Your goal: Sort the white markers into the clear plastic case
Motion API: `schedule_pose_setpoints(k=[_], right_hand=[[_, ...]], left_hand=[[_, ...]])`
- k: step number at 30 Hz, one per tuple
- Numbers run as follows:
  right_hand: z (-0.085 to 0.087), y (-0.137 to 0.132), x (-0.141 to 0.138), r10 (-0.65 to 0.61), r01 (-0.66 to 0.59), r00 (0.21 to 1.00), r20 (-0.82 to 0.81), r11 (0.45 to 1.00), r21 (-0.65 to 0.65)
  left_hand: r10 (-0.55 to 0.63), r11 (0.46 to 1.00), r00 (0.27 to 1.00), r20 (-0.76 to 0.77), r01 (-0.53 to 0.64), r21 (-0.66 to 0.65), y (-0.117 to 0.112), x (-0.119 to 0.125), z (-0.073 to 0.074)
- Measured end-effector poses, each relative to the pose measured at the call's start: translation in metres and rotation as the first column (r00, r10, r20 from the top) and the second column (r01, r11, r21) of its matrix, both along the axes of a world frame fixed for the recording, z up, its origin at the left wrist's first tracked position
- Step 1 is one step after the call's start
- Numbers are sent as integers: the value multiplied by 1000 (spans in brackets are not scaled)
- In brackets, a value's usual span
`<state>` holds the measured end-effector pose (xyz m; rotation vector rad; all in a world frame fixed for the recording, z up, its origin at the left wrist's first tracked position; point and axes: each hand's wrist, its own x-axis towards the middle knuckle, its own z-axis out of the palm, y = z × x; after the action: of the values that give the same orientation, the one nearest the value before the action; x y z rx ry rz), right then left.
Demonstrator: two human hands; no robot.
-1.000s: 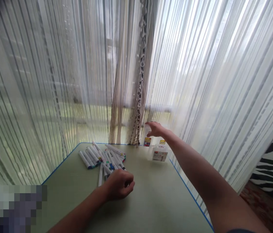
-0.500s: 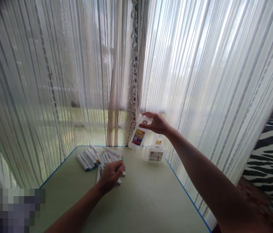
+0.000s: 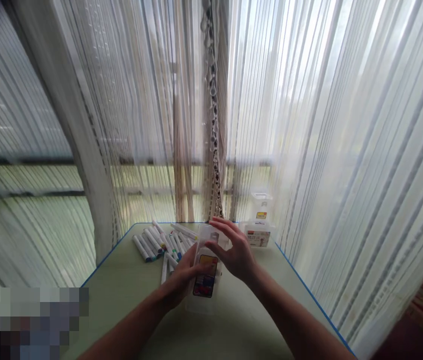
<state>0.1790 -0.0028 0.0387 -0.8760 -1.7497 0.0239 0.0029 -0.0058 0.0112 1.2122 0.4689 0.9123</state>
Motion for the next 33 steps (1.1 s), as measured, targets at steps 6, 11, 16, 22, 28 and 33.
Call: schedule_pose_setpoints(k=[6, 11, 16, 22, 28, 33], right_hand=[[-16, -17, 1, -73, 75, 997, -26, 989, 128], [-21, -21, -10, -60, 70, 994, -89, 991, 114], [-18, -24, -22, 23, -28, 961, -274, 1000, -12], [-12, -25, -25, 71, -116, 931, -359, 988, -106], [-13, -24, -26, 94, -147, 922, -374, 982, -117], [-14, -25, -26, 96, -148, 926, -364, 982, -120]], left_hand=[[-2, 999, 1000, 12, 2, -45, -2, 3, -2], [-2, 998, 1000, 31, 4, -63, -4, 0, -3], [22, 997, 1000, 17, -21, -75, -5, -1, -3], [32, 993, 999, 1, -32, -117, -9, 1, -3], [37, 991, 999, -7, -38, -128, -10, 2, -4], [58, 991, 998, -6, -59, -124, -13, 2, -1]])
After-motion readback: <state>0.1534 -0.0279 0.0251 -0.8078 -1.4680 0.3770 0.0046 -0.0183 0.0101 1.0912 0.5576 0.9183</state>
